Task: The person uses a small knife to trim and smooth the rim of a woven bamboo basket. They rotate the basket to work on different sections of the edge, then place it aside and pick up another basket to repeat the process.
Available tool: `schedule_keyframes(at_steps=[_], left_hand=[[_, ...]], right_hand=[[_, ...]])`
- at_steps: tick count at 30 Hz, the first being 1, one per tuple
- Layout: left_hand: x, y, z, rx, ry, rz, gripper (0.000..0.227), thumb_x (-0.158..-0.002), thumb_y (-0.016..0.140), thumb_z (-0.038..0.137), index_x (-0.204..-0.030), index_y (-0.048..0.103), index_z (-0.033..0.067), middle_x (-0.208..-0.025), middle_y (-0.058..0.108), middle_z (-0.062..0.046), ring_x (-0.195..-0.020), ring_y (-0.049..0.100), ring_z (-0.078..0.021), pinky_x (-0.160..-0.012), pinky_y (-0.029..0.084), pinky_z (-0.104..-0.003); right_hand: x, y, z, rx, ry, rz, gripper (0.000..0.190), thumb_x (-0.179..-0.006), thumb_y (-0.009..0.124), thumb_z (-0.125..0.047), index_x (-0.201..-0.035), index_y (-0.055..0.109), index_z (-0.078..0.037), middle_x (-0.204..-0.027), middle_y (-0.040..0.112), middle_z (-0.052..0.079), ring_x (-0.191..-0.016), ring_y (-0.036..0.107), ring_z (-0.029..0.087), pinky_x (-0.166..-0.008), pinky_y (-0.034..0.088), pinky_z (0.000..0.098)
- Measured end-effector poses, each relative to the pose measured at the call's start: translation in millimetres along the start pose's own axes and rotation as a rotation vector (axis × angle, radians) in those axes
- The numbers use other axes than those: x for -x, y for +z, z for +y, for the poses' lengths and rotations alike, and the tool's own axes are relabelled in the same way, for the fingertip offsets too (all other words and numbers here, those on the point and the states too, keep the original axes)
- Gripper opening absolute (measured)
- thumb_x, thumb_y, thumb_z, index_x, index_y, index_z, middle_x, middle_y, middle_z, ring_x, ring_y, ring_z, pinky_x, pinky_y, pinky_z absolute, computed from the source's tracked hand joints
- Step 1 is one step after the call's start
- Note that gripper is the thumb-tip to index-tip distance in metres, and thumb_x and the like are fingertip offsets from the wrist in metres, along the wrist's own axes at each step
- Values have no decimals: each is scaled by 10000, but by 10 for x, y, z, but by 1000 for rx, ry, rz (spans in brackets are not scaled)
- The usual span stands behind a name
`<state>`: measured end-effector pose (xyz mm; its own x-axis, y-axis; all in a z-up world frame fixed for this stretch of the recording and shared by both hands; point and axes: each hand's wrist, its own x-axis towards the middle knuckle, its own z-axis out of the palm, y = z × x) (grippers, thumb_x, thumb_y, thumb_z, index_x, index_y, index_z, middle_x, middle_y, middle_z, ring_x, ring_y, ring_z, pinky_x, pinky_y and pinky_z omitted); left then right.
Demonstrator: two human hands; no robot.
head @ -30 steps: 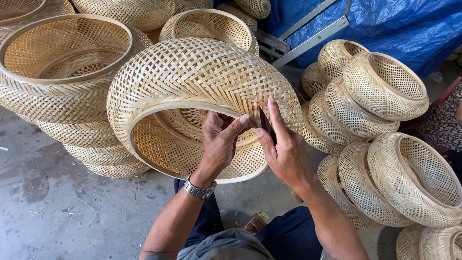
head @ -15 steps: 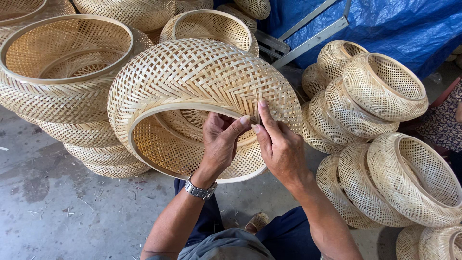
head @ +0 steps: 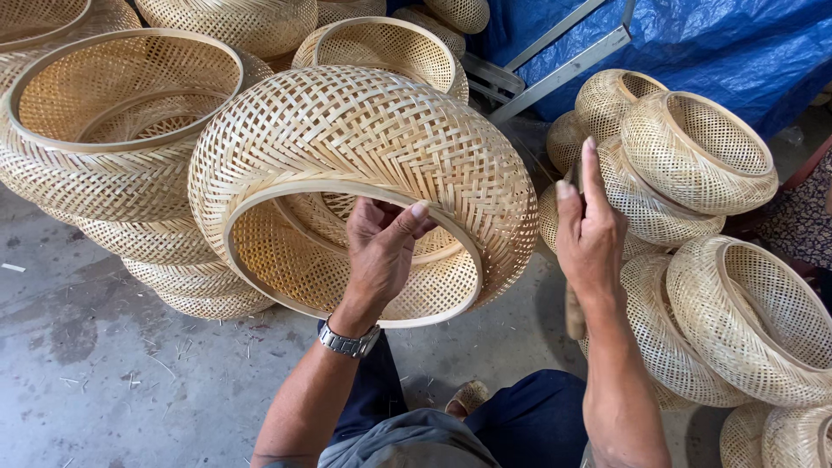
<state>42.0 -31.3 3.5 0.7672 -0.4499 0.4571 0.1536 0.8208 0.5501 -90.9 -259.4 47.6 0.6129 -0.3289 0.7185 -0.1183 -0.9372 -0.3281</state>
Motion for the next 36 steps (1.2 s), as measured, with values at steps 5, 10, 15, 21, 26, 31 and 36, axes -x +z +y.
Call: schedule_keyframes(at_steps=[5, 10, 15, 21, 26, 31, 36], left_hand=[[28, 24, 11, 20, -3, 2, 272, -986, 686, 14, -1216, 542, -8, -1149, 691, -179, -1050, 729, -267, -942, 651, -444], [76, 59, 40, -14, -36, 48, 299, -983, 688, -7, -1247, 546, -7, -1144, 696, -180, -1013, 728, -240, -906, 638, -390], [108, 75, 60, 36, -39, 65, 330, -972, 674, -27, -1268, 529, -25, -1161, 697, -158, -1012, 727, -209, -909, 640, -352], [97, 73, 72, 24, -20, 57, 337, -980, 662, -50, -1281, 512, -40, -1166, 690, -164, -1005, 724, -204, -897, 631, -340], [107, 75, 87, 16, -31, 70, 327, -961, 654, -47, -1256, 514, -28, -1167, 694, -161, -1014, 732, -202, -919, 647, -348], [109, 135, 34, 23, -4, 113, 340, -950, 686, -64, -1248, 530, -23, -1155, 694, -156, -997, 726, -195, -888, 643, -340], [126, 146, -6, 34, 21, 116, 327, -952, 701, -56, -1236, 544, -15, -1133, 704, -143, -980, 725, -191, -876, 643, -336]], right_hand=[[-60, -169, -305, -118, -410, -144, 553, -1126, 451, -272, -1609, 290, -57, -1275, 644, 293, -666, 691, 128, -493, 593, 241], [-349, -381, -639, 74, -573, -459, 651, -1009, 658, -292, -1565, 345, -160, -894, 769, 128, -515, 655, 147, -449, 588, 298], [-556, -532, -903, 175, -631, -548, 752, -924, 711, -329, -1570, 340, -231, -766, 717, 77, -522, 640, 143, -461, 581, 293], [-589, -558, -1008, 330, -737, -601, 757, -916, 700, -338, -1567, 325, -242, -781, 714, 68, -458, 617, 139, -418, 579, 284], [-599, -580, -1046, 365, -801, -558, 755, -918, 685, -351, -1573, 325, -244, -812, 720, 67, -484, 633, 145, -443, 588, 301], [-685, -604, -1115, 447, -726, -623, 745, -924, 692, -367, -1571, 332, -281, -685, 675, 42, -458, 627, 145, -450, 592, 303], [-708, -606, -1175, 486, -762, -607, 732, -921, 683, -382, -1566, 349, -288, -706, 683, 46, -462, 626, 143, -440, 589, 298]])
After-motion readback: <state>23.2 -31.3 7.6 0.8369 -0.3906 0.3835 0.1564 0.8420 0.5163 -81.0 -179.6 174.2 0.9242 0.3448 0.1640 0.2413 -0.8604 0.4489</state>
